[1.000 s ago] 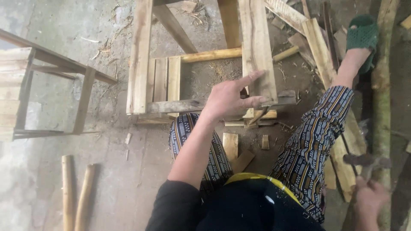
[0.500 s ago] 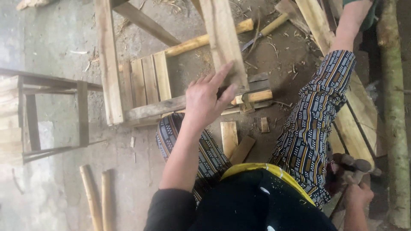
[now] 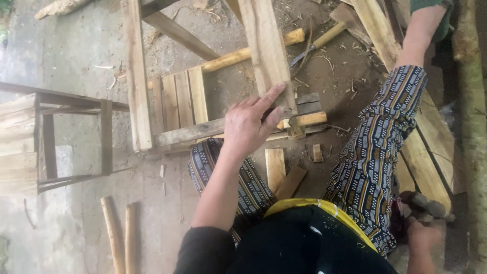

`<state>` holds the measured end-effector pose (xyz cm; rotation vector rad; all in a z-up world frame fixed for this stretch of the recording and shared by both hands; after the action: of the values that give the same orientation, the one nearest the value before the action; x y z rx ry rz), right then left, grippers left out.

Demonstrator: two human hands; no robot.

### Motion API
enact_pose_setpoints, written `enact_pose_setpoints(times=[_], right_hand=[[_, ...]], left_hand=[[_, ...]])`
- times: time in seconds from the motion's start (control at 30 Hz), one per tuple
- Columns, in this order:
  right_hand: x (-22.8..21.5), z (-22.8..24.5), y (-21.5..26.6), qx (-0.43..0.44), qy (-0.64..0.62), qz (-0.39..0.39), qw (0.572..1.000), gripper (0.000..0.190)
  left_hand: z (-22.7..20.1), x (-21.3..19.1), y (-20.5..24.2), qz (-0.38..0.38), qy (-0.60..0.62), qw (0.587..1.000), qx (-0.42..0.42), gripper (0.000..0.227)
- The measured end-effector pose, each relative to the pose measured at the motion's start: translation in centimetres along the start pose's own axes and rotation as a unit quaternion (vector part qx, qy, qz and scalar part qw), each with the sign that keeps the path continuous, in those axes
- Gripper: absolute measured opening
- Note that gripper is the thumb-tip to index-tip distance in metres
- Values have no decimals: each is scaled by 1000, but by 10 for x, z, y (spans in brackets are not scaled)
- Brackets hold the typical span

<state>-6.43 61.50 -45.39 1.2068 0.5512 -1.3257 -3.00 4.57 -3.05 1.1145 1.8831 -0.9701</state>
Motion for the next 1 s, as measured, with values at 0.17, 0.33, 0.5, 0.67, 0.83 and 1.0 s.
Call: enact_pose_setpoints(times=[0.17, 0.33, 0.5, 0.67, 0.83, 1.0], right_hand=[[-26, 88, -32, -148, -4, -117, 982, 38], [-121, 293, 40, -305, -164, -43, 937, 53], [-123, 417, 93, -492, -194, 97, 843, 64], [-117, 484, 127, -457, -138, 260, 839, 81], [-96, 507, 140, -437, -44, 277, 854, 75], [-71, 505, 134, -444, -130, 282, 840, 42]], left_hand=[[-2, -8, 0, 13, 9, 1000, -12, 53], [2, -10, 0, 33, 24, 999, -29, 64], [14, -6, 2, 77, 100, 992, -25, 79], [39, -4, 11, 77, 50, 995, -33, 75], [49, -10, 19, 75, 22, 996, -48, 101], [50, -6, 16, 146, -44, 985, -81, 118]])
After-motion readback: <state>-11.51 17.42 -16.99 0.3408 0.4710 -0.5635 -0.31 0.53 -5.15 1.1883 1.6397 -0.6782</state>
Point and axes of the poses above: each hand's wrist, its own y-axis away from the middle knuckle, its own x-axis out of the palm, z = x × y, the point moved 2 cm from there along -y, towards the middle knuckle, and after that the axes turned 8 degrees about y, right-handed, at the moved point
